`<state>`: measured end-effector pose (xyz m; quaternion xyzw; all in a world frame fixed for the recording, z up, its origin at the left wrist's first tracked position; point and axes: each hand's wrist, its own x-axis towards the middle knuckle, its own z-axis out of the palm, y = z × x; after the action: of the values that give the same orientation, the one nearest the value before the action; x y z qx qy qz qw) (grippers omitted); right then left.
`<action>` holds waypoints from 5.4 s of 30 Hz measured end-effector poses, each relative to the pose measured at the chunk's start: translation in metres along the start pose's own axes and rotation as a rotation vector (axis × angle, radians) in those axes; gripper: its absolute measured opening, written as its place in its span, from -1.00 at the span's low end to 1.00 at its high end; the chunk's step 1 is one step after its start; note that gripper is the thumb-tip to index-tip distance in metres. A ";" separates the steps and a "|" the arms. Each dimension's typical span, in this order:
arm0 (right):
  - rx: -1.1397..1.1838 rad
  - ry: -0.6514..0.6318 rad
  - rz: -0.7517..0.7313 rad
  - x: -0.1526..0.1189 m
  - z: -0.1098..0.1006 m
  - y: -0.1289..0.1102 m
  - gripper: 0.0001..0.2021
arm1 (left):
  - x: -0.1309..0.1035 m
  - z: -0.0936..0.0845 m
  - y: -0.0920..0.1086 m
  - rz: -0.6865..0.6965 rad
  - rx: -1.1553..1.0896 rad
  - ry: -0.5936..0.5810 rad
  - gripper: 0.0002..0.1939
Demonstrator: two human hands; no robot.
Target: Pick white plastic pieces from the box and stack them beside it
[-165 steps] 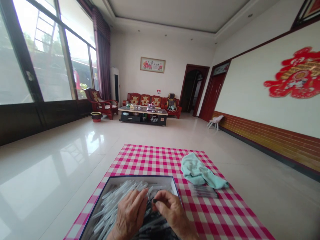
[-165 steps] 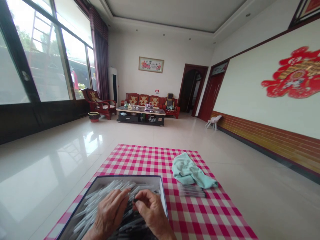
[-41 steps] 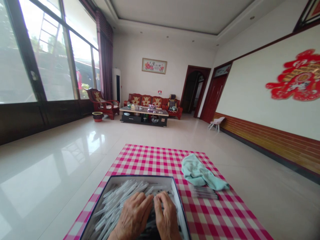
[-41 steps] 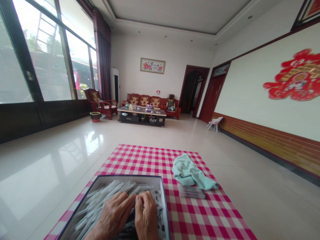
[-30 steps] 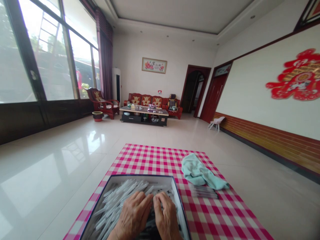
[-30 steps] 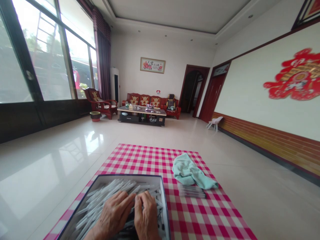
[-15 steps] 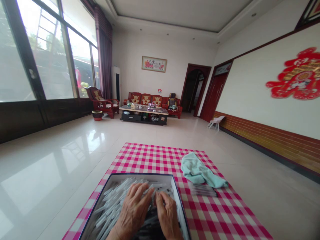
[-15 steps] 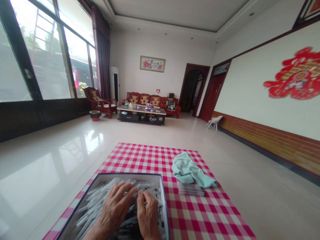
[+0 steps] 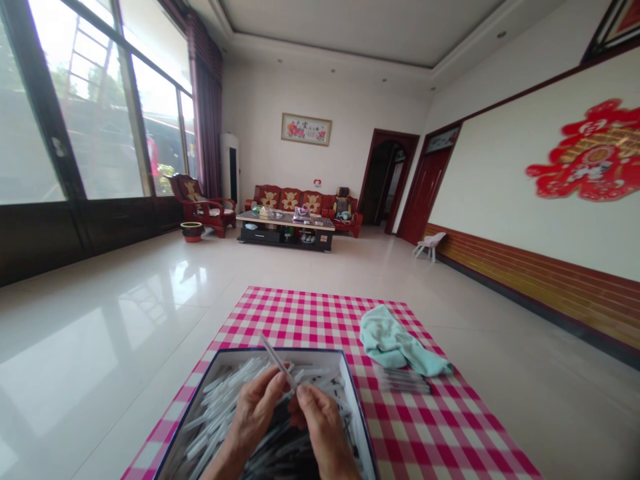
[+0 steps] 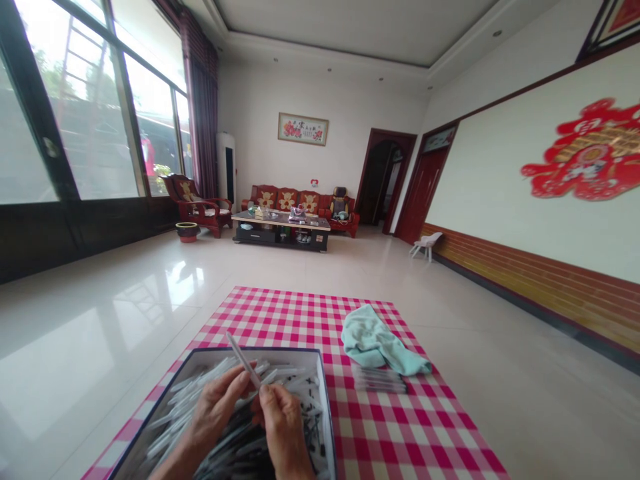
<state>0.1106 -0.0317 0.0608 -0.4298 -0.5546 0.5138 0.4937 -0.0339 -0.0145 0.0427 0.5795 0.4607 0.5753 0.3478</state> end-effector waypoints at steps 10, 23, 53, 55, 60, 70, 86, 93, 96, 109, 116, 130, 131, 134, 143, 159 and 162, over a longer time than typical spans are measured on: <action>0.004 -0.029 0.009 -0.001 0.046 0.022 -0.46 | 0.008 0.004 0.014 -0.404 -0.505 -0.024 -0.46; -0.131 -0.062 0.044 -0.002 -0.029 -0.001 -0.73 | 0.019 -0.014 0.010 -0.326 -0.354 0.031 -0.56; -0.941 -0.354 -0.318 0.011 -0.043 0.007 -0.82 | 0.003 -0.008 -0.002 0.544 0.794 0.347 -0.75; -0.947 -0.362 -0.325 0.015 -0.041 0.007 -0.82 | 0.004 -0.008 -0.003 0.541 0.805 0.342 -0.74; -0.976 -0.354 -0.356 0.025 -0.041 0.009 -0.85 | 0.004 -0.008 -0.006 0.538 0.812 0.340 -0.73; -0.986 -0.373 -0.362 0.049 -0.039 0.015 -0.85 | 0.006 -0.010 -0.012 0.534 0.814 0.310 -0.75; -0.978 -0.406 -0.274 0.042 -0.060 0.014 -0.85 | 0.002 -0.003 -0.014 0.666 0.910 0.233 -0.77; -0.974 -0.359 -0.250 0.022 -0.086 -0.006 -0.84 | 0.001 -0.004 -0.014 0.674 0.882 0.224 -0.79; -1.001 -0.395 -0.214 0.009 -0.101 -0.016 -0.88 | 0.001 -0.004 -0.013 0.675 0.867 0.219 -0.79; -1.304 -0.570 -0.139 -0.014 -0.109 -0.037 -0.78 | -0.001 -0.004 -0.012 0.646 0.856 0.198 -0.80; -1.167 -0.530 -0.237 -0.016 -0.081 -0.041 -0.82 | -0.001 -0.002 -0.009 0.644 0.841 0.203 -0.81; -0.938 -0.638 -0.322 -0.016 0.002 -0.005 -0.84 | -0.002 -0.005 -0.005 0.623 0.836 0.274 -0.79; -0.925 -0.634 -0.314 -0.016 0.002 -0.005 -0.83 | -0.002 -0.006 -0.005 0.620 0.829 0.278 -0.79; -0.886 -0.621 -0.303 -0.017 0.003 -0.005 -0.81 | -0.003 -0.006 -0.005 0.616 0.806 0.278 -0.79; -0.936 -0.654 -0.314 -0.013 -0.018 -0.020 -0.77 | -0.002 -0.007 -0.009 0.611 0.814 0.271 -0.79; -0.779 -0.700 -0.192 -0.021 -0.014 -0.030 -0.77 | -0.002 -0.005 -0.008 0.638 0.790 0.255 -0.77; -0.608 -0.576 -0.136 -0.013 -0.023 -0.037 -0.83 | -0.001 -0.004 -0.007 0.645 0.779 0.261 -0.77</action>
<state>0.1362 -0.0454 0.0962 -0.3572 -0.8233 0.3922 0.2020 -0.0383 -0.0135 0.0358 0.7019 0.4781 0.5066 -0.1488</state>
